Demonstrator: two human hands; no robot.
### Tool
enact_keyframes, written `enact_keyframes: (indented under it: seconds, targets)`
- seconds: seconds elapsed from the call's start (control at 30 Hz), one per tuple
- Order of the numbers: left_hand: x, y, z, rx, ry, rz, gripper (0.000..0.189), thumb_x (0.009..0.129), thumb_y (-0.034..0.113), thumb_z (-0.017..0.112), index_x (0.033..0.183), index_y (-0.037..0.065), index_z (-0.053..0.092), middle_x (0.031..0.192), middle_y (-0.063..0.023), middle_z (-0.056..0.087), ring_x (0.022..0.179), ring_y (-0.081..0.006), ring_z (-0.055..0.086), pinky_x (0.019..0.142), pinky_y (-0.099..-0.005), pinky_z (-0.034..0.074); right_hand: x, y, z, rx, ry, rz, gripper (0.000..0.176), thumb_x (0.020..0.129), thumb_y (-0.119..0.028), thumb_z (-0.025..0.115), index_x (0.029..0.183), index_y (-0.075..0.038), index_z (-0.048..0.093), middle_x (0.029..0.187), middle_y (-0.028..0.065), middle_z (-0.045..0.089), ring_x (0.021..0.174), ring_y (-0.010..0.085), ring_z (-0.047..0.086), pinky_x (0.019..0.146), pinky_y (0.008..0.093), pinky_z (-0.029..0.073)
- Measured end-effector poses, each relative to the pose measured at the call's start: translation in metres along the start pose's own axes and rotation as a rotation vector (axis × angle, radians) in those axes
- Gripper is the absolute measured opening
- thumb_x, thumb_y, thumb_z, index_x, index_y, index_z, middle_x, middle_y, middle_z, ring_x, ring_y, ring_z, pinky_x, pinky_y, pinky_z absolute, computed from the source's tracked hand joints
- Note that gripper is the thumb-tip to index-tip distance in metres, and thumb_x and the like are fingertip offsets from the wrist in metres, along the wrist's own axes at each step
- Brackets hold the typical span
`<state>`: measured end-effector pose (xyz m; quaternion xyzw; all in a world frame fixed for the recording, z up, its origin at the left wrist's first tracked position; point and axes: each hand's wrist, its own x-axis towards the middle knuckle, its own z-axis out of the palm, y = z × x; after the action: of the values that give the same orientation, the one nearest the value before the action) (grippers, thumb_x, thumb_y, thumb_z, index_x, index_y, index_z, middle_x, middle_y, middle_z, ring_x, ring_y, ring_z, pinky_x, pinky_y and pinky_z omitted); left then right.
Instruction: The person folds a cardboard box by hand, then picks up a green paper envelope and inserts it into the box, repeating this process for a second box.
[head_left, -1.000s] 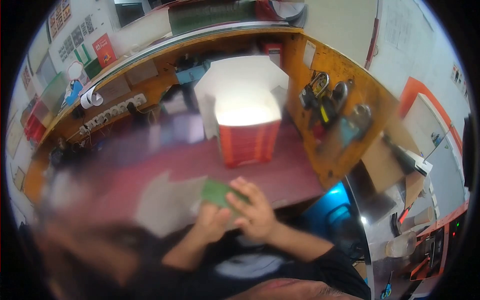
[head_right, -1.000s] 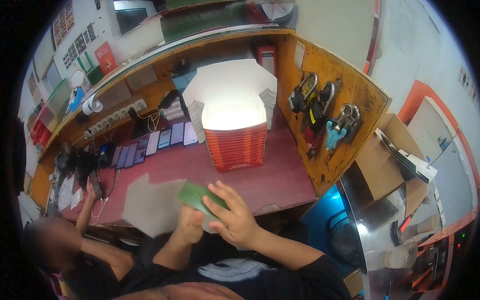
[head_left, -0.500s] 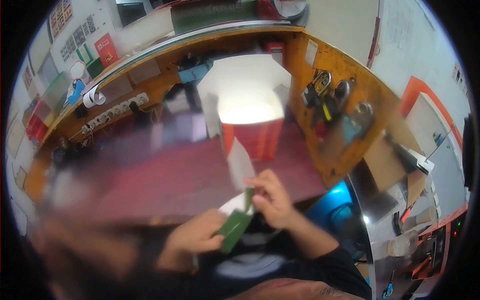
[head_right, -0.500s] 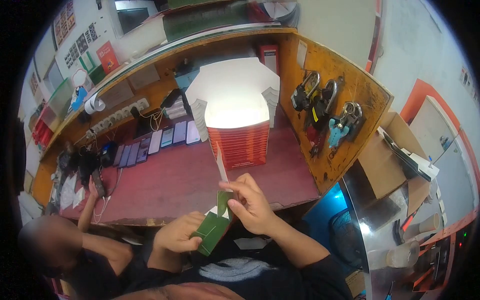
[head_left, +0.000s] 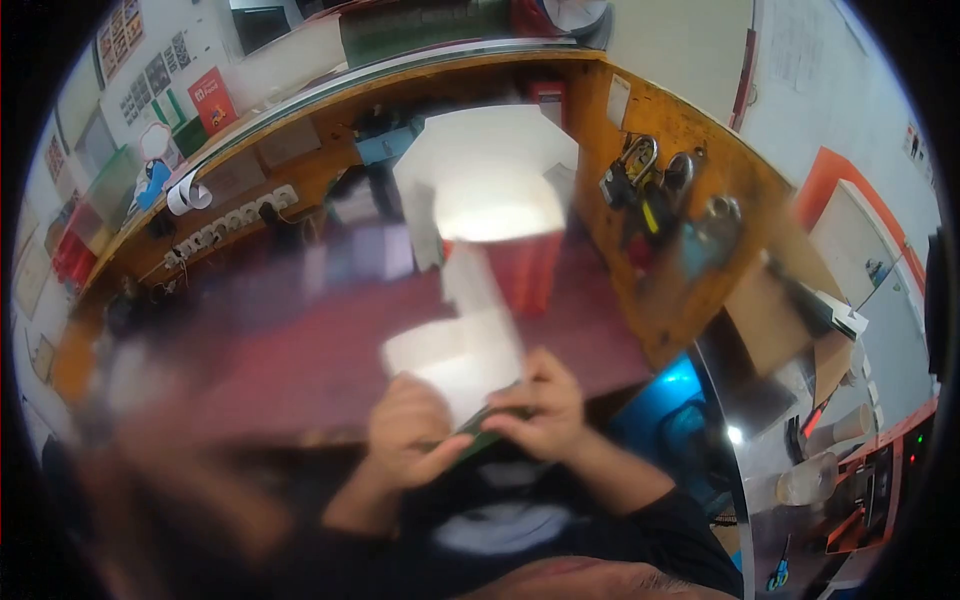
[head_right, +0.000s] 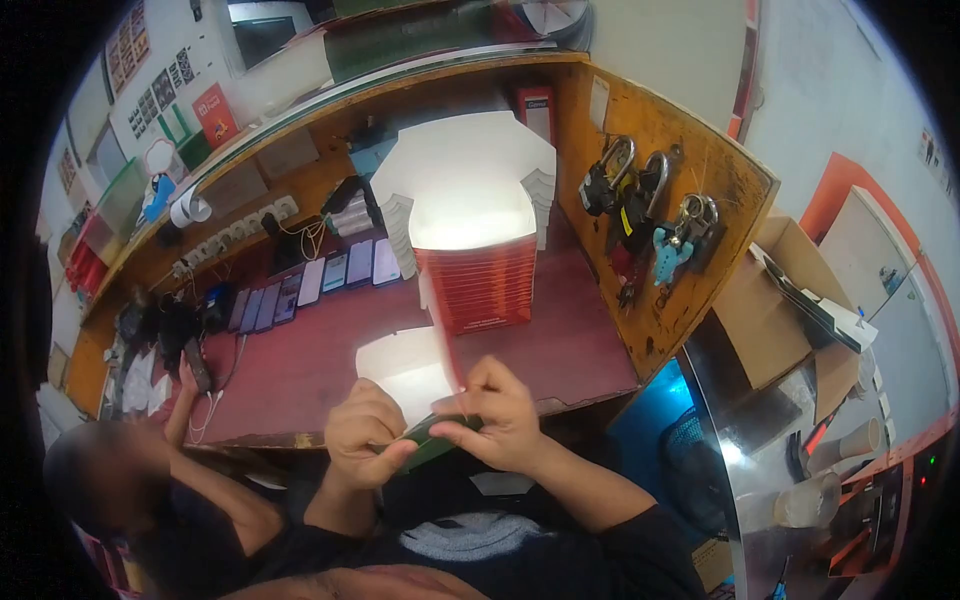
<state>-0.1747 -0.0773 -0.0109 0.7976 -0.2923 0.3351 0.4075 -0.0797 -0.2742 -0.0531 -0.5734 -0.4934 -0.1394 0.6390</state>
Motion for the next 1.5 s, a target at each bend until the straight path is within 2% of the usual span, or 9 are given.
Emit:
enact_keyframes:
  seconds: [0.13, 0.3, 0.4, 0.43, 0.6, 0.87, 1.1, 1.3, 1.5]
  targets:
    - [0.015, 0.010, 0.004, 0.234, -0.032, 0.129, 0.028, 0.073, 0.014, 0.082, 0.064, 0.013, 0.056, 0.065, 0.0010, 0.060, 0.065, -0.0173, 0.059, 0.067, -0.0361, 0.032, -0.004, 0.000, -0.001, 0.067, 0.007, 0.115, 0.025, 0.083, -0.014, 0.081, 0.107, -0.008, 0.078, 0.094, 0.0042, 0.045, 0.086, 0.0163, 0.048, 0.076, 0.0273, 0.043]
    - [0.030, 0.001, 0.037, 0.673, 0.093, 0.355, 0.024, 0.069, 0.018, 0.082, 0.066, 0.015, 0.059, 0.074, 0.0028, 0.061, 0.072, -0.0172, 0.060, 0.076, -0.0391, 0.033, -0.028, 0.007, 0.010, -0.063, 0.088, 0.249, 0.078, 0.098, -0.056, 0.056, 0.152, -0.006, 0.032, 0.138, 0.0196, 0.033, 0.126, 0.0296, 0.041, 0.111, 0.0409, 0.031]
    - [0.036, -0.016, 0.064, 0.669, 0.151, 0.578, 0.020, 0.081, 0.022, 0.073, 0.067, 0.017, 0.058, 0.067, 0.0047, 0.056, 0.067, -0.0151, 0.057, 0.078, -0.0392, 0.033, -0.026, 0.013, 0.016, 0.255, 0.335, 0.280, 0.074, 0.097, -0.046, 0.061, 0.149, -0.007, 0.025, 0.136, 0.0161, 0.035, 0.126, 0.0254, 0.039, 0.112, 0.0403, 0.029]
    - [0.036, -0.026, 0.066, 0.743, 0.248, 0.684, 0.011, 0.086, 0.026, 0.066, 0.080, 0.018, 0.062, 0.087, 0.0015, 0.063, 0.087, -0.0173, 0.061, 0.086, -0.0393, 0.034, -0.018, 0.004, 0.010, 0.302, 0.393, 0.473, 0.069, 0.096, -0.034, 0.062, 0.145, -0.007, 0.022, 0.135, 0.0137, 0.037, 0.128, 0.0232, 0.036, 0.112, 0.0393, 0.028]
    - [0.047, -0.104, 0.032, 0.371, 0.588, 0.440, 0.036, 0.085, 0.018, 0.061, 0.118, 0.005, 0.054, 0.133, -0.0247, 0.049, 0.120, -0.0370, 0.051, 0.101, -0.0503, 0.039, 0.031, 0.032, -0.054, 0.163, 0.558, 0.336, 0.059, 0.078, -0.007, 0.057, 0.136, -0.002, 0.045, 0.136, 0.0114, 0.044, 0.131, 0.0235, 0.040, 0.115, 0.0354, 0.027]
    - [0.064, -0.196, 0.018, 0.403, 0.041, -0.247, 0.067, 0.075, 0.019, 0.085, 0.132, 0.000, 0.054, 0.145, -0.0223, 0.041, 0.129, -0.0423, 0.048, 0.108, -0.0488, 0.042, 0.149, 0.079, -0.102, 0.186, 0.322, 0.342, 0.049, 0.088, -0.003, 0.056, 0.137, 0.000, 0.057, 0.141, 0.0145, 0.053, 0.135, 0.0223, 0.044, 0.113, 0.0345, 0.031]
    - [0.051, -0.194, 0.006, 0.442, 0.153, -0.197, 0.041, 0.081, 0.016, 0.082, 0.109, 0.002, 0.056, 0.142, -0.0239, 0.046, 0.119, -0.0337, 0.060, 0.086, -0.0375, 0.057, 0.174, 0.108, -0.088, -0.485, 0.210, 0.319, 0.045, 0.090, -0.020, 0.065, 0.134, -0.011, 0.064, 0.131, 0.0229, 0.054, 0.122, 0.0328, 0.054, 0.110, 0.0393, 0.039]
    - [0.041, -0.172, 0.014, 0.355, 0.484, -0.150, 0.044, 0.081, 0.014, 0.078, 0.118, 0.003, 0.056, 0.143, -0.0223, 0.047, 0.126, -0.0367, 0.052, 0.107, -0.0467, 0.041, 0.154, 0.110, -0.071, -0.430, 0.074, 0.323, 0.053, 0.096, -0.042, 0.063, 0.143, -0.017, 0.057, 0.111, 0.0180, 0.057, 0.102, 0.0291, 0.058, 0.097, 0.0377, 0.046]
    - [0.078, -0.114, 0.015, 0.782, 0.270, 0.125, 0.048, 0.073, 0.020, 0.078, 0.114, 0.004, 0.059, 0.130, -0.0173, 0.058, 0.121, -0.0339, 0.055, 0.105, -0.0483, 0.034, 0.118, 0.067, -0.057, -0.378, -0.170, 0.178, 0.066, 0.097, -0.044, 0.057, 0.151, -0.010, 0.040, 0.111, 0.0173, 0.055, 0.099, 0.0310, 0.059, 0.092, 0.0397, 0.047]
